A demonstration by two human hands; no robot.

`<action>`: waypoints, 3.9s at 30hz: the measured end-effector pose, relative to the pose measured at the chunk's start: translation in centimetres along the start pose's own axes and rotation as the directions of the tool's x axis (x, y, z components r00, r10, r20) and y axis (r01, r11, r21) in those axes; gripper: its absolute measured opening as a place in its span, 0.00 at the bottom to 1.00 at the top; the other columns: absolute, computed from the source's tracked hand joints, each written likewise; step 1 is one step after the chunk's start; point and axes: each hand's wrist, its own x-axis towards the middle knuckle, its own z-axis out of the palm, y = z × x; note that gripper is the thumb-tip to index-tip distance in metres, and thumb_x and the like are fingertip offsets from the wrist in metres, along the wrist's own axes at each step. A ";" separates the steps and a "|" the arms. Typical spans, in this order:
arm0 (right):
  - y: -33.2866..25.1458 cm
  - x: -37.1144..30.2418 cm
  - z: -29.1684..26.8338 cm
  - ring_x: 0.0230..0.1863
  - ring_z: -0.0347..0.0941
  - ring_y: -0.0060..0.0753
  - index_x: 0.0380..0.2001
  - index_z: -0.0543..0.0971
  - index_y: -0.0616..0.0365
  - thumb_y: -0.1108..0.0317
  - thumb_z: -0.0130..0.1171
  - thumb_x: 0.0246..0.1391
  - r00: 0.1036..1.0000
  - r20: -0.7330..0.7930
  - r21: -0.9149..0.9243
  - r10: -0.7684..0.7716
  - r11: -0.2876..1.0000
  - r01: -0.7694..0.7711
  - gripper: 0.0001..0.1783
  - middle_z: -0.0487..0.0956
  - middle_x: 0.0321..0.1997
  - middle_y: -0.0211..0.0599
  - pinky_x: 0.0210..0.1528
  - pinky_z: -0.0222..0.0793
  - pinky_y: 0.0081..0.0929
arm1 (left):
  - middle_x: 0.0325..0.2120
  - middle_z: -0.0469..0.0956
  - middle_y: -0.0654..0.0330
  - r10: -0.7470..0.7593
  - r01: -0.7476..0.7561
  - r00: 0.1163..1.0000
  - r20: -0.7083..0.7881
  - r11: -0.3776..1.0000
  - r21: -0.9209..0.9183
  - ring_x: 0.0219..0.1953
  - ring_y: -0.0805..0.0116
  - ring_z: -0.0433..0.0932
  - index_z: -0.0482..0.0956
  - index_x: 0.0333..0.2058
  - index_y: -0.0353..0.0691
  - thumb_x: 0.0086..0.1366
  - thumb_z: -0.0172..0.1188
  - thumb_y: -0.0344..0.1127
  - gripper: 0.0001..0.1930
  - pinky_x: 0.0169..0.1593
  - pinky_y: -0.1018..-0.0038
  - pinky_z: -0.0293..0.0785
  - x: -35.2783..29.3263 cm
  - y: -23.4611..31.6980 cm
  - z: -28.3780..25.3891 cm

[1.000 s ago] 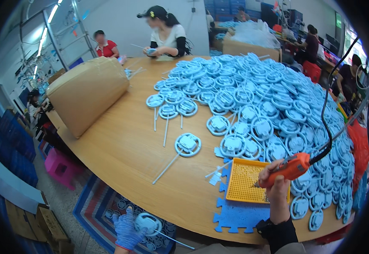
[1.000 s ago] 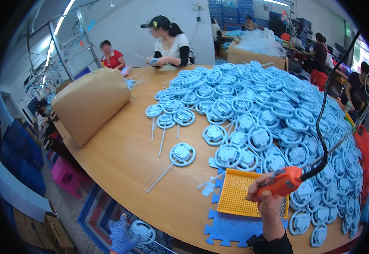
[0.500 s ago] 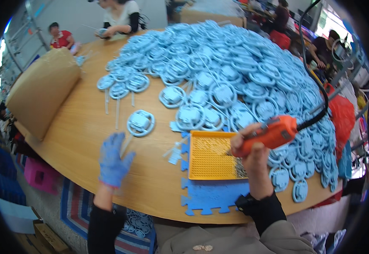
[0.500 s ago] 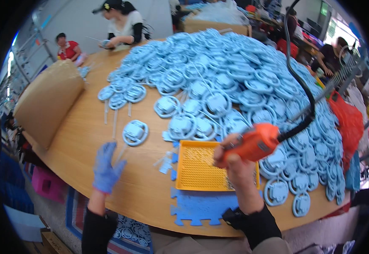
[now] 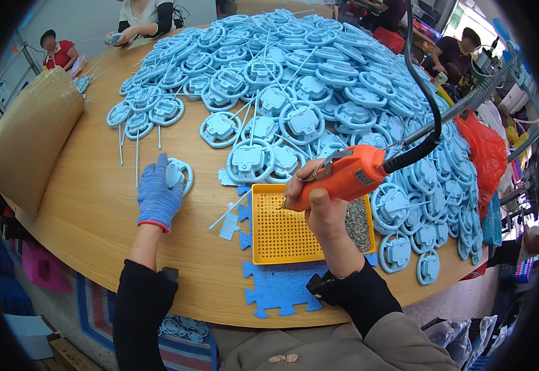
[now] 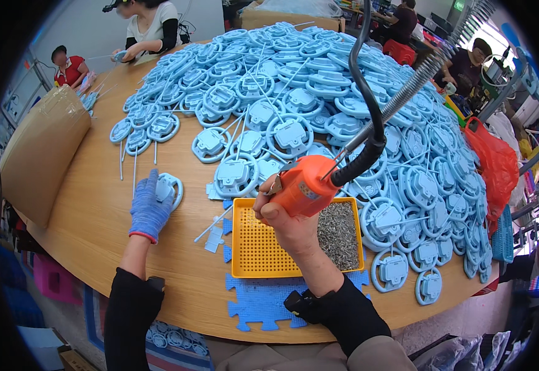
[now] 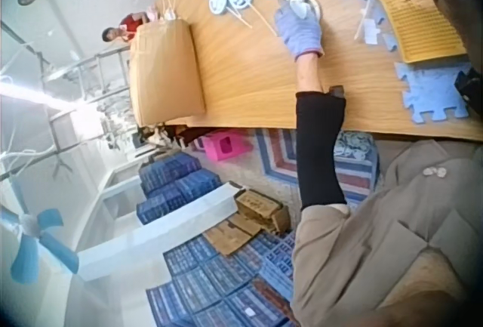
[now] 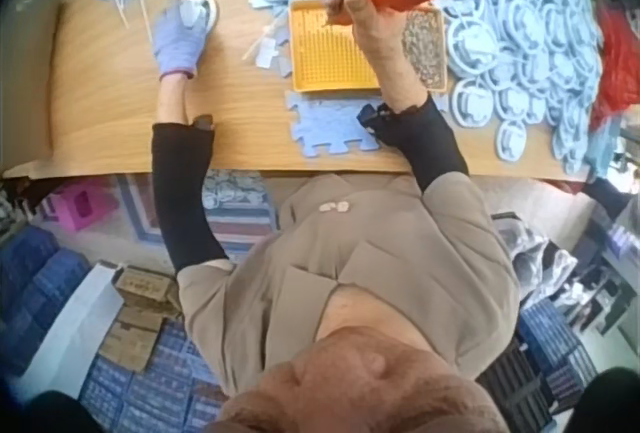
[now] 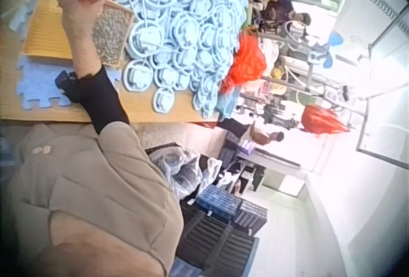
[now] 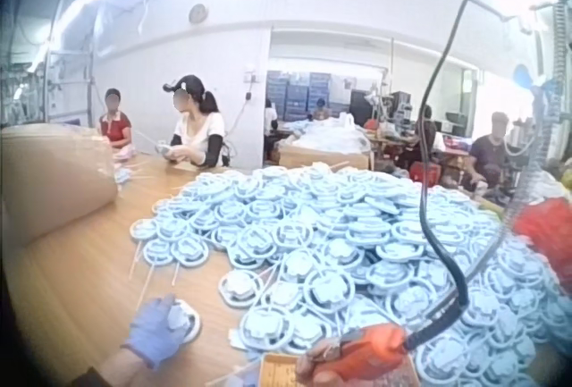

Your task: Assembling blue plastic steering-wheel-like components by inserting screws using a power screwdriver.

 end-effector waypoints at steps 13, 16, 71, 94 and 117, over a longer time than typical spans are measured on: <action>3.0 0.7 -1.2 0.34 0.73 0.27 0.43 0.67 0.49 0.49 0.69 0.49 0.998 -0.055 -0.113 -0.014 0.994 0.008 0.27 0.72 0.35 0.28 0.29 0.73 0.25 | 0.36 0.78 0.53 0.284 -0.111 0.948 0.146 0.724 -0.681 0.37 0.53 0.78 0.74 0.46 0.40 0.50 0.70 0.39 0.25 0.41 0.62 0.75 -15.5 3.7 -6.9; 2.5 -0.2 -1.9 0.32 0.73 0.26 0.42 0.67 0.50 0.48 0.69 0.49 0.998 -0.045 -0.091 -0.042 0.995 0.037 0.27 0.70 0.35 0.27 0.30 0.72 0.26 | 0.40 0.78 0.53 0.300 0.086 0.908 0.293 0.550 -0.831 0.39 0.51 0.79 0.73 0.52 0.43 0.49 0.69 0.48 0.32 0.44 0.59 0.75 -21.1 7.2 -3.1; -5.3 -0.6 -1.9 0.21 0.75 0.33 0.36 0.69 0.62 0.44 0.74 0.40 0.986 0.154 0.039 0.070 0.996 -0.077 0.35 0.74 0.21 0.38 0.21 0.76 0.30 | 0.48 0.72 0.44 0.295 -0.285 0.955 0.000 0.922 -0.263 0.50 0.45 0.71 0.72 0.50 0.34 0.57 0.59 0.51 0.29 0.55 0.53 0.65 -24.3 13.8 -5.8; -12.8 -2.9 7.5 0.29 0.76 0.30 0.42 0.62 0.53 0.60 0.70 0.46 0.995 0.101 -0.066 -0.020 0.997 0.027 0.28 0.75 0.29 0.36 0.29 0.74 0.26 | 0.51 0.70 0.44 0.337 -0.321 0.941 0.024 0.913 -0.251 0.55 0.48 0.68 0.70 0.54 0.34 0.56 0.57 0.53 0.33 0.61 0.52 0.58 -25.5 12.7 -6.1; -12.2 -5.0 7.5 0.24 0.76 0.32 0.40 0.61 0.53 0.54 0.75 0.43 0.988 0.155 -0.003 -0.012 1.000 0.013 0.34 0.76 0.29 0.40 0.23 0.74 0.28 | 0.44 0.74 0.48 0.330 -0.307 0.944 0.015 0.892 -0.331 0.46 0.49 0.74 0.76 0.48 0.43 0.54 0.61 0.57 0.29 0.53 0.55 0.67 -23.2 13.2 -8.1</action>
